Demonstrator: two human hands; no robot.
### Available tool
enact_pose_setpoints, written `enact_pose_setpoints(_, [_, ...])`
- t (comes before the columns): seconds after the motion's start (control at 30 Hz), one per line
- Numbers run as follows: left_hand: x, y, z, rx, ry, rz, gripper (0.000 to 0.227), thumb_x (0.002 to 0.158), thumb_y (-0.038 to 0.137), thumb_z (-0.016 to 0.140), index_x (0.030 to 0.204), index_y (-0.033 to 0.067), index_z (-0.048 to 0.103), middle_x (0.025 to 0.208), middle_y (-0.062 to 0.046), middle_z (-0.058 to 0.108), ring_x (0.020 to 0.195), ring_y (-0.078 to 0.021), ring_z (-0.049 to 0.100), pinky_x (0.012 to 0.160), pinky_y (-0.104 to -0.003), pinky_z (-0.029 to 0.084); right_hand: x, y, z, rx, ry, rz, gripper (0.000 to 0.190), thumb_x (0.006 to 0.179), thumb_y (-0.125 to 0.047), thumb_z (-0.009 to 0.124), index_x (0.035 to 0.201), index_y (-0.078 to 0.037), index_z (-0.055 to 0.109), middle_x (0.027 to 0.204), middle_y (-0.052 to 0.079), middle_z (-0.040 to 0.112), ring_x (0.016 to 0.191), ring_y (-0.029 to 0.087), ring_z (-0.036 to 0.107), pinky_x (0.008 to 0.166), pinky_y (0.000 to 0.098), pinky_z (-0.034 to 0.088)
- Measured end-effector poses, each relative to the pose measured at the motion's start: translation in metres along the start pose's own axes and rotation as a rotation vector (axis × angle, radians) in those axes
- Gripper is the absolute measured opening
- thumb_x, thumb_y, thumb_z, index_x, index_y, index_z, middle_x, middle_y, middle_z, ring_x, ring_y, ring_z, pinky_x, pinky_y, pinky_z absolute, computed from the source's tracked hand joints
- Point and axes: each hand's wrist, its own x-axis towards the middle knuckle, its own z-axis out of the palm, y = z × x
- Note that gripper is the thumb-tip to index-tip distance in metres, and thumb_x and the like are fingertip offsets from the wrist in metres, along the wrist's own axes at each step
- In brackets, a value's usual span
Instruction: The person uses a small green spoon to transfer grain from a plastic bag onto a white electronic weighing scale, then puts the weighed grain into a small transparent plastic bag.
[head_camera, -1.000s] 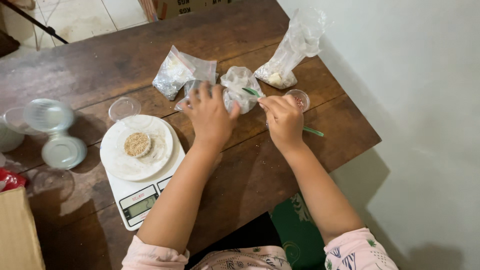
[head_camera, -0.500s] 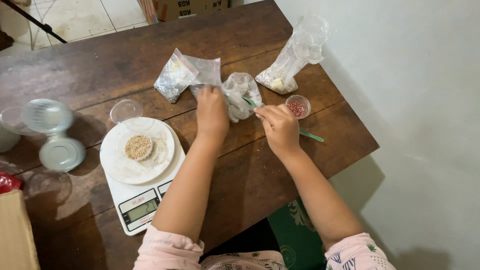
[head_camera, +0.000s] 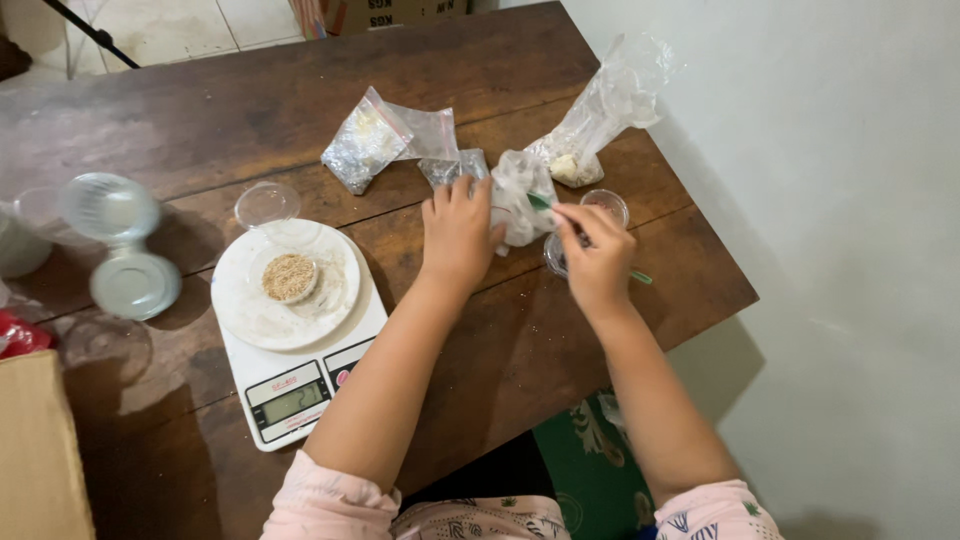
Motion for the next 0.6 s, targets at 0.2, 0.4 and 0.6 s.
enact_pose_setpoints(0.2, [-0.014,-0.004,-0.002,0.034,0.032,0.005,0.059,0.060,0.026,0.075,0.110,0.0099,0.049,0.110,-0.014,0.046,0.095,-0.0324,0.049,0.071,-0.038,0.047,0.008,-0.027,-0.021,0.037,0.055,0.063,0.012,0.078,-0.001,0.063,0.085,-0.009,0.067,0.076,0.007,0.064,0.073,0.025,0.062,0.066,0.0324,0.047])
enact_pose_setpoints(0.4, [-0.006,-0.038,0.037,-0.009,0.259,0.117,0.010,0.070,0.011,0.066,0.076,0.0130,0.059,0.078,-0.003,0.057,0.070,-0.0201,0.059,0.064,-0.027,0.048,-0.013,-0.024,-0.010,0.037,-0.010,0.067,0.009,0.076,-0.004,0.065,0.083,-0.010,0.067,0.076,0.008,0.064,0.073,0.029,0.061,0.067,0.0370,0.048])
enact_pose_setpoints(0.6, [-0.009,-0.028,-0.002,-0.415,0.168,-0.117,0.009,0.084,0.010,0.050,0.091,0.0097,0.057,0.083,-0.006,0.056,0.073,-0.0256,0.061,0.062,-0.033,0.053,-0.009,-0.051,-0.012,0.092,-0.045,0.078,0.007,0.078,-0.002,0.063,0.080,-0.008,0.066,0.072,0.008,0.064,0.068,0.029,0.061,0.065,0.0357,0.047])
